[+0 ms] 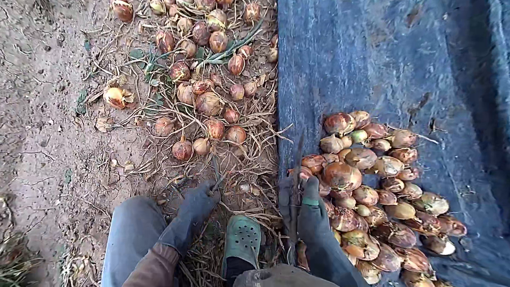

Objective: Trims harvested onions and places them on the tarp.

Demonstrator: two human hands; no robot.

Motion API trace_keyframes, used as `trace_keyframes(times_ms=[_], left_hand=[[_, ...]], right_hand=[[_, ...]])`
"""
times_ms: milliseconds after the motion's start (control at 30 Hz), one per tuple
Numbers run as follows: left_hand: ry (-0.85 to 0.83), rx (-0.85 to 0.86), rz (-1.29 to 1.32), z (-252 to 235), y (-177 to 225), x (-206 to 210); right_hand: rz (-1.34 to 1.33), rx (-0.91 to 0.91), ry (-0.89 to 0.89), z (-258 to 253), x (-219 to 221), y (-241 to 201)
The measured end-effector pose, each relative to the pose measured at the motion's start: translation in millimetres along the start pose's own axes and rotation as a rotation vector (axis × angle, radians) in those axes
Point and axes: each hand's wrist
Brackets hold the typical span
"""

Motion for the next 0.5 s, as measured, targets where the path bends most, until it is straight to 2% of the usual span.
trace_keyframes(times_ms=[67,133,200,300,367,433,500], left_hand=[[-0.037,-0.003,-0.018,-4.3,4.8,-1.3],[-0.073,0.016,-0.101,-6.1,10.0,-4.8],[-0.079,0.003,-0.113,-12.9,13.7,-7.6],[-0.085,-0.116,0.13,-19.1,4.4,-6.8],[-0.07,-0.167,0.337,-18.1,-7.1,1.7],[-0.025,-0.212,0.579,-13.5,-15.0,11.7],[0.029,-0.396,0.883,-3.7,-15.3,14.3]], right_hand=[[0.433,0.171,-0.134,0.7,-7.1,5.6],[0.683,0.342,-0.216,-3.7,-3.1,11.6],[0.737,0.443,-0.291,-15.3,0.9,20.8],[0.831,0.529,-0.394,-25.7,0.8,34.0],[0.961,0.54,-0.459,-28.6,1.1,34.8],[1.143,0.458,-0.526,-34.2,4.9,25.6],[1.299,0.332,-0.577,-41.0,7.8,13.4]])
Point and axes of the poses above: each hand's wrist, its own z-axis away from the middle knuckle, its own x-axis out of the palm, y = z × x, and after that the axes turned 9 degrees about y, right-handed
